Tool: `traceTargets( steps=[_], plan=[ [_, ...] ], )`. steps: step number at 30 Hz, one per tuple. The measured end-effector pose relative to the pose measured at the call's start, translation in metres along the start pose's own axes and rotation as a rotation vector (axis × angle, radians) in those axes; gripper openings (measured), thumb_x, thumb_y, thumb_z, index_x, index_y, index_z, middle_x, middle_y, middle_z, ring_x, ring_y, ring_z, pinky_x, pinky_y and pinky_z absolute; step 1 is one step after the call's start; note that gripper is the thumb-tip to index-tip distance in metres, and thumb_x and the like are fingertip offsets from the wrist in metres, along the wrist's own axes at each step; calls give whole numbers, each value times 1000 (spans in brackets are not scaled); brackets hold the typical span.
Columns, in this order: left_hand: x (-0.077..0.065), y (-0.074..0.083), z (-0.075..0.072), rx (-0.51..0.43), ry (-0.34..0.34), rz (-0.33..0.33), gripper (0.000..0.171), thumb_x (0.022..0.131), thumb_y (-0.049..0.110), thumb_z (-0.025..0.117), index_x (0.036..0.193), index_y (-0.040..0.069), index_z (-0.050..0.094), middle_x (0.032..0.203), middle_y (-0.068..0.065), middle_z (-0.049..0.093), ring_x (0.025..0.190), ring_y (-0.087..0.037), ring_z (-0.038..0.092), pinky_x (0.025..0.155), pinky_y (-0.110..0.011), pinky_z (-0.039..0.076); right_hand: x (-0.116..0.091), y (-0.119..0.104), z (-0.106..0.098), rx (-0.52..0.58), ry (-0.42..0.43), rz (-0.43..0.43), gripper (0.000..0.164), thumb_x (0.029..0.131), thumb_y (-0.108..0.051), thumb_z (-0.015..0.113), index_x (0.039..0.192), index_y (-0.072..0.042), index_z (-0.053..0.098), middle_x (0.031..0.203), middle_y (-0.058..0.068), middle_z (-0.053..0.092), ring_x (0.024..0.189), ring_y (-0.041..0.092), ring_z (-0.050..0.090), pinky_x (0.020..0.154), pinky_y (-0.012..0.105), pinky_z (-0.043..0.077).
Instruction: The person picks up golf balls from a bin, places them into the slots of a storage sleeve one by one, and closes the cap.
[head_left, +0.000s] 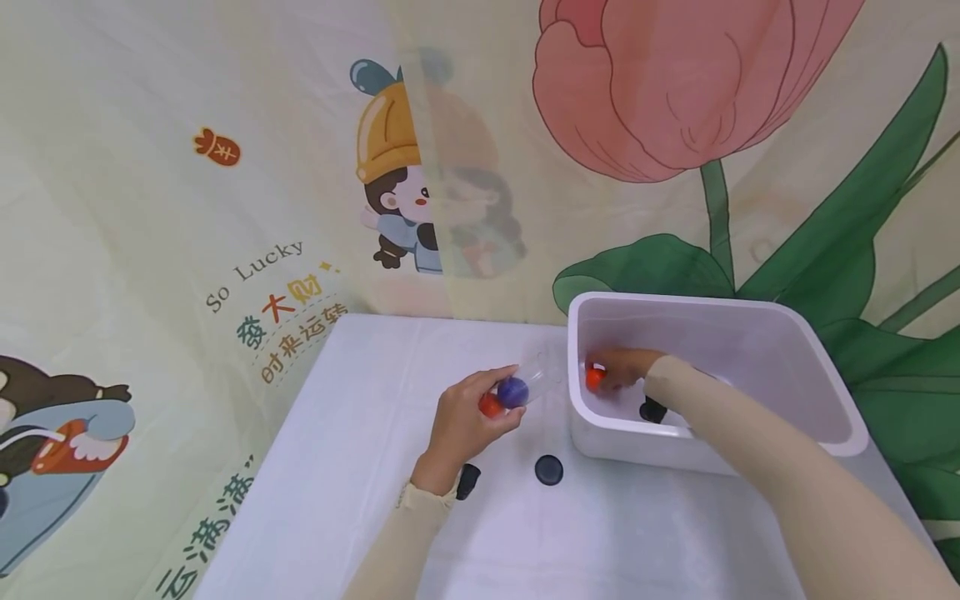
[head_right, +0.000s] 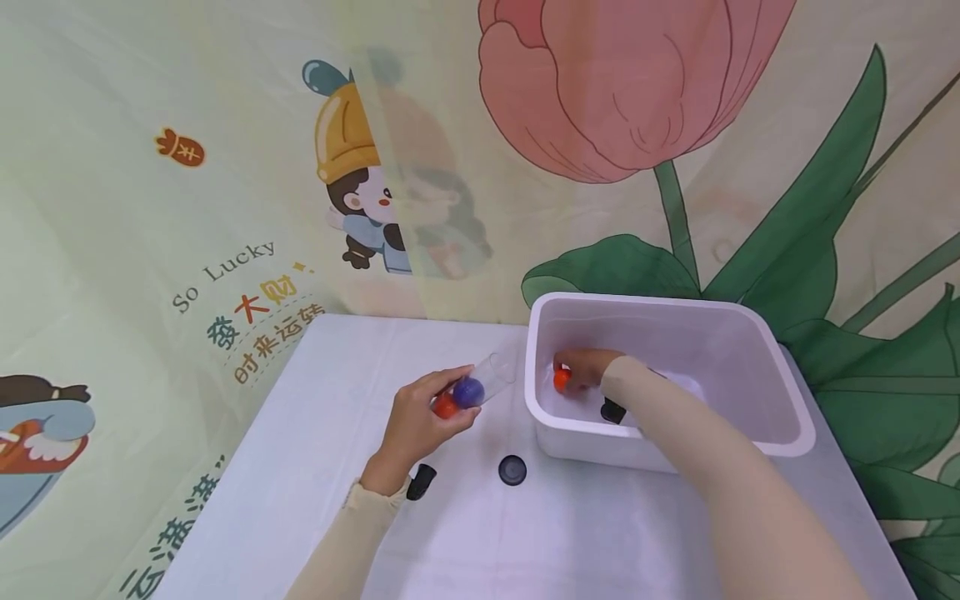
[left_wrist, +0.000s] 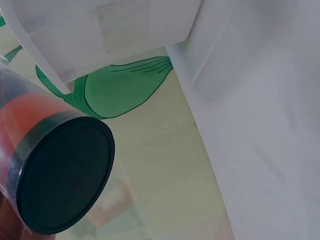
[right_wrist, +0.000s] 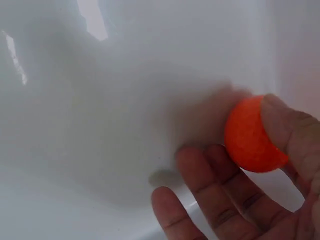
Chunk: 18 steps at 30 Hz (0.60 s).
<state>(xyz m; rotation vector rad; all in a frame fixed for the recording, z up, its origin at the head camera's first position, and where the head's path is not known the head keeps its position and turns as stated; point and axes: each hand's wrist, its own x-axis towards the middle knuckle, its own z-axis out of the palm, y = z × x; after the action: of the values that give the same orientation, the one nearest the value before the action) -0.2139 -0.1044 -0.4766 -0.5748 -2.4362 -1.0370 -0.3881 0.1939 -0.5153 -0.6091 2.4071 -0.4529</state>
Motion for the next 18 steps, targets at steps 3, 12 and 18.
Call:
traceTargets(
  steps=[3,12,18],
  plan=[
    [0,1,0,-4,0,0,53,81,13,95,130,7,77,119,-15,79,104,-31,78,89,-42,66,0,2,0,67,-41,37,30,94,-11,82,119,-10,67,99,10,60,86,27,60,70,34,53],
    [0,3,0,11,5,14,53,80,13,96,129,5,77,118,-16,79,103,-32,79,88,-43,67,-3,1,-11,-3,-32,-21,24,96,-9,80,116,-2,70,103,10,65,97,27,61,84,38,61],
    [0,3,-1,8,6,16,53,80,12,96,129,6,78,117,-16,79,102,-31,79,87,-43,67,-14,-13,-19,42,26,-52,23,94,-9,82,112,-1,71,102,10,67,97,28,61,85,37,61]
  ],
)
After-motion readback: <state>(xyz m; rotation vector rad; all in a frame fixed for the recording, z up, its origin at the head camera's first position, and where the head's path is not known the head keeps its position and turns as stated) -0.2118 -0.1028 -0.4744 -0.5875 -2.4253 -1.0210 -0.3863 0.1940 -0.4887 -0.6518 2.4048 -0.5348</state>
